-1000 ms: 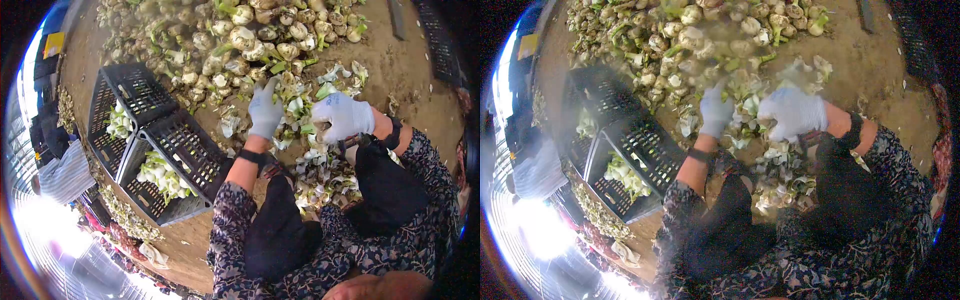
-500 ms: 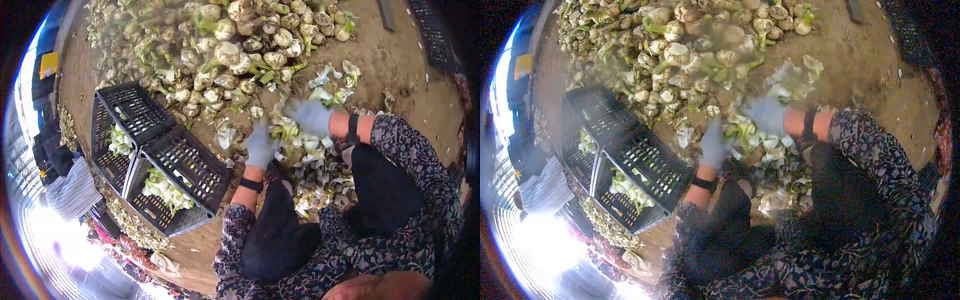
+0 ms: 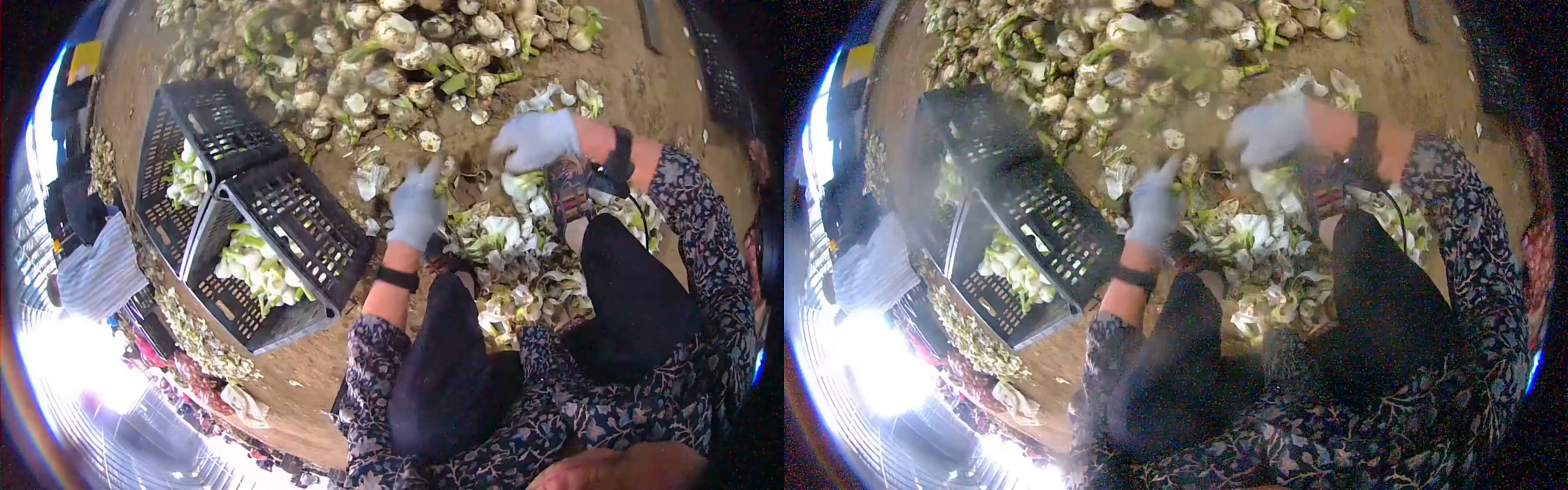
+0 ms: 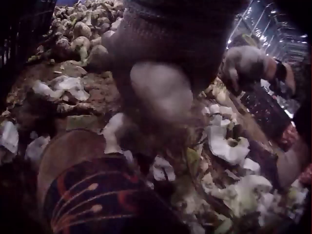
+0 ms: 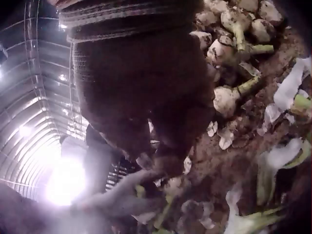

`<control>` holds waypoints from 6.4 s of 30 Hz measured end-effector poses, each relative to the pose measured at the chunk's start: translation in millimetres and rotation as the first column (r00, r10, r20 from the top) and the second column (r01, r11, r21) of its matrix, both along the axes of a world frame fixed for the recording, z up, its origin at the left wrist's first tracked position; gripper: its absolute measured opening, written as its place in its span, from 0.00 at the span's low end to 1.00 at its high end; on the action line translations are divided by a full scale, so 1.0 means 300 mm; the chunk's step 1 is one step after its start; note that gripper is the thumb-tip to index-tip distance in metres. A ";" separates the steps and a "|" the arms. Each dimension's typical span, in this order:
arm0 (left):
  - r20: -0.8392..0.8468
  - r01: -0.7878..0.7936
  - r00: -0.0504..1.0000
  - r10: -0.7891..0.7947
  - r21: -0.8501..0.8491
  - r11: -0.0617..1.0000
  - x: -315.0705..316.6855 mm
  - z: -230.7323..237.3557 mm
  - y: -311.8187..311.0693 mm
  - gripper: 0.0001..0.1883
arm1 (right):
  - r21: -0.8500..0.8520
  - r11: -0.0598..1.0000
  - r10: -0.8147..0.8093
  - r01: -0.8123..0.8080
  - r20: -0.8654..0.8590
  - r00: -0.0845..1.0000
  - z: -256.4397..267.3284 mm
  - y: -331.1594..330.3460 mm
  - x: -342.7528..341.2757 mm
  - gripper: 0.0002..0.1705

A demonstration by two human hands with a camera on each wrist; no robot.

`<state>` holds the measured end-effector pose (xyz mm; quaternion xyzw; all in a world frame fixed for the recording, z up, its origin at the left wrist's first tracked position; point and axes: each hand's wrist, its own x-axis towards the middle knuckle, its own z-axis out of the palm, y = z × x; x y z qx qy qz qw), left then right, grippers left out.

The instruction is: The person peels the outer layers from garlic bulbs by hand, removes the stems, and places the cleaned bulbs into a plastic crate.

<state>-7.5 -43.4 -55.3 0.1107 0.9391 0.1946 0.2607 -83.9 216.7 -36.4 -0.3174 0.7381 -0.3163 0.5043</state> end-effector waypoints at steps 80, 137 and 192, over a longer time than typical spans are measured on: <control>0.901 -0.844 0.433 0.007 0.408 -0.349 -0.025 0.128 0.014 0.25 | -0.303 0.588 -0.733 0.750 0.193 0.653 0.107 -0.083 -0.017 0.20; 0.518 -0.655 0.751 0.410 0.664 0.361 -0.021 0.261 0.152 0.25 | -0.295 0.780 -0.514 0.551 0.200 0.834 0.110 -0.023 0.040 0.39; 0.682 -0.664 0.728 0.062 0.681 0.307 -0.063 0.242 0.156 0.10 | -0.430 0.278 -0.615 0.859 0.607 0.503 0.145 -0.099 0.036 0.34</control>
